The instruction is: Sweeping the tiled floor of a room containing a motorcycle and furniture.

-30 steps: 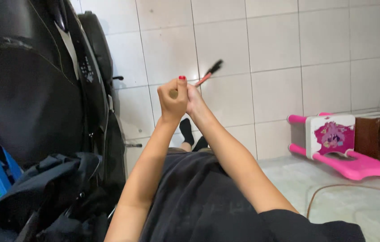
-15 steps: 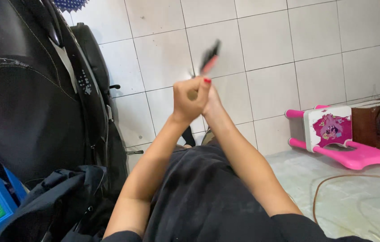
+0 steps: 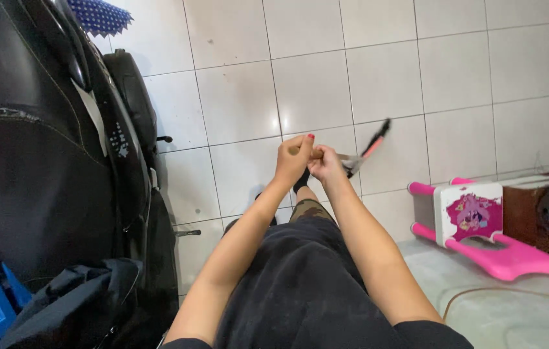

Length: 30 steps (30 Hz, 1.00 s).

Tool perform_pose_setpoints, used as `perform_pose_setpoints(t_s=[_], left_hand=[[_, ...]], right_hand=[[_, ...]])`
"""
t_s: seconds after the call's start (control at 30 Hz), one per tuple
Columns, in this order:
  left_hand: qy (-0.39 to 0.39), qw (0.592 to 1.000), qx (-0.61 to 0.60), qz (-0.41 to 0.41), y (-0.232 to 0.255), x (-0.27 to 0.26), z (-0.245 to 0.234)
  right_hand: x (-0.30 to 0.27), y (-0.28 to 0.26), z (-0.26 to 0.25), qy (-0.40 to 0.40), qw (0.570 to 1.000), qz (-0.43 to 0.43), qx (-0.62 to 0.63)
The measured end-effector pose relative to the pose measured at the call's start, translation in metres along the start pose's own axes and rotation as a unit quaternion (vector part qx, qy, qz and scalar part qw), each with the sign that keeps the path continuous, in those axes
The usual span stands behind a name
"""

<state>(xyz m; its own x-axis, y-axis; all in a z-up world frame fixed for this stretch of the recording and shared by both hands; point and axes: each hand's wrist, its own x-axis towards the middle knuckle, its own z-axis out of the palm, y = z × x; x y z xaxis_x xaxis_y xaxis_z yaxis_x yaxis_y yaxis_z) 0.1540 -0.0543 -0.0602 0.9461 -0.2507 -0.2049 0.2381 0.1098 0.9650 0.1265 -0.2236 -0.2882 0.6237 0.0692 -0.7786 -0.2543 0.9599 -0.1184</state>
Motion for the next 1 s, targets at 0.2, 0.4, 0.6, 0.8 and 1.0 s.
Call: perform_pose_setpoints(t_s=[0.2,0.4,0.6,0.8,1.0], left_hand=[[0.116,0.988,0.054,0.088,0.070,0.031,0.009],[0.207,0.961,0.150,0.108,0.140,0.063,0.006],[0.205,0.948,0.219,0.102,0.147,0.086,0.026],[0.158,0.909,0.305,0.238,0.151,0.107,0.058],[0.131,0.955,0.123,0.236,0.189,0.118,0.065]], right_hand=[[0.008,-0.005,0.096,-0.005,0.995,0.053,-0.084],[0.011,0.011,0.205,-0.080,0.985,0.095,-0.123],[0.012,-0.004,0.227,-0.148,0.970,0.041,-0.187],[0.009,-0.033,0.238,-0.226,0.962,0.065,-0.139],[-0.085,-0.071,0.306,-0.167,0.976,0.086,-0.107]])
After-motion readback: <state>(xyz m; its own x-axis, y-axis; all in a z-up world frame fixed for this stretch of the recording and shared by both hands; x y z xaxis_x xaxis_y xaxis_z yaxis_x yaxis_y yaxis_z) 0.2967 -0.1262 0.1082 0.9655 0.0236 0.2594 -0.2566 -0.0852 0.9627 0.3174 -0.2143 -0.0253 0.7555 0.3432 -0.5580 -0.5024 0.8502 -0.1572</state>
